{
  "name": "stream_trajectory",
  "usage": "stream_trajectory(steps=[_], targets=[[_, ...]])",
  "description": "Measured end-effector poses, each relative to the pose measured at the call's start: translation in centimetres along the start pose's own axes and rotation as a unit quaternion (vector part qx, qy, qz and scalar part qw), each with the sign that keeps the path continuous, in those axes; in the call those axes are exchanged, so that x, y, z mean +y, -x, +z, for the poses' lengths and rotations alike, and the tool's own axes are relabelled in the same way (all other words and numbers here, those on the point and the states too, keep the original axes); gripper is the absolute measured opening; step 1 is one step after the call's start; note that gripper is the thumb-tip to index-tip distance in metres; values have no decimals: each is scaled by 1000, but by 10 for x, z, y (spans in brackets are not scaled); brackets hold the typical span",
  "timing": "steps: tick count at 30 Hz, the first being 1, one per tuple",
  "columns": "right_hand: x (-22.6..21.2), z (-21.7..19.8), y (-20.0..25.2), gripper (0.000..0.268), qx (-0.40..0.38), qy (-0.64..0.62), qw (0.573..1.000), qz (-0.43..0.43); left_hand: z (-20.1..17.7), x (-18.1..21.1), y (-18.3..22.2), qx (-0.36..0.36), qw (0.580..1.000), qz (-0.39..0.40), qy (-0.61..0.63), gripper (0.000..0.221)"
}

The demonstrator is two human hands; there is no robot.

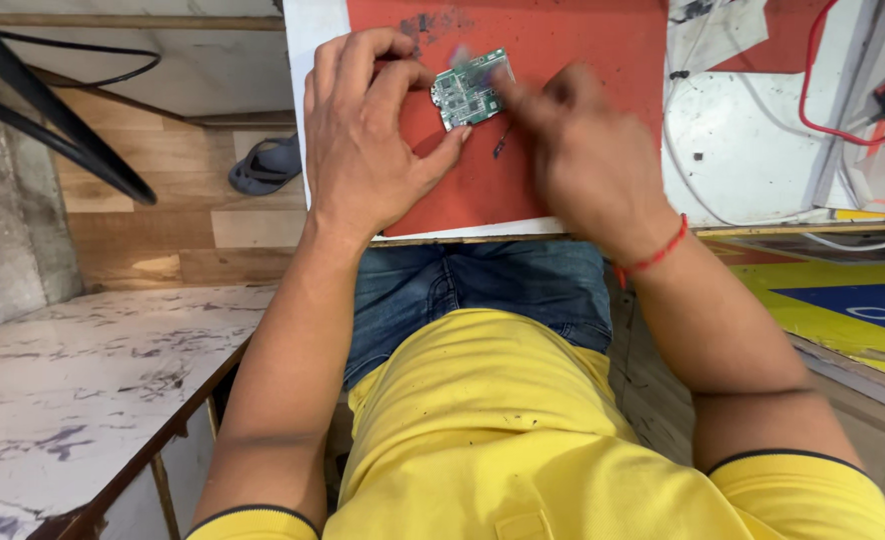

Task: The person uses a hot air gun to heat a small circuit board placed on a red mat, then uses a purple pen-like tool to scrape and clean the board's surface. The person repeatedly heats and scrapes different areas of the board.

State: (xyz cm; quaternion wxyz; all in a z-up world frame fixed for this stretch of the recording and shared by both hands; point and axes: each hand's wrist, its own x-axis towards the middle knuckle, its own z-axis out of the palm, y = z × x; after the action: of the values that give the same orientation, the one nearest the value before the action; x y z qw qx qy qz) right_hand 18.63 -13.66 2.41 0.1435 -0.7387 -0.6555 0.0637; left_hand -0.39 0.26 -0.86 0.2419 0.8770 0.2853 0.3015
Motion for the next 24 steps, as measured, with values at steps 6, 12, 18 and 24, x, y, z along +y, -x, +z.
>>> stream_trajectory(steps=[6,12,18,24], targets=[[-11,-10,-5,54,-50,-6,998,-48,-4,0,2,2,1000,0,-2,46],[-9,-4,-5,58,-64,-27,996,-54,-3,-4,5,18,999,26,-8,46],[-24,-18,7,59,-75,7,997,10,1,-6,7,14,998,-3,61,64],[-31,-20,-14,58,-49,-11,998,-26,0,-10,3,12,998,-7,68,62]])
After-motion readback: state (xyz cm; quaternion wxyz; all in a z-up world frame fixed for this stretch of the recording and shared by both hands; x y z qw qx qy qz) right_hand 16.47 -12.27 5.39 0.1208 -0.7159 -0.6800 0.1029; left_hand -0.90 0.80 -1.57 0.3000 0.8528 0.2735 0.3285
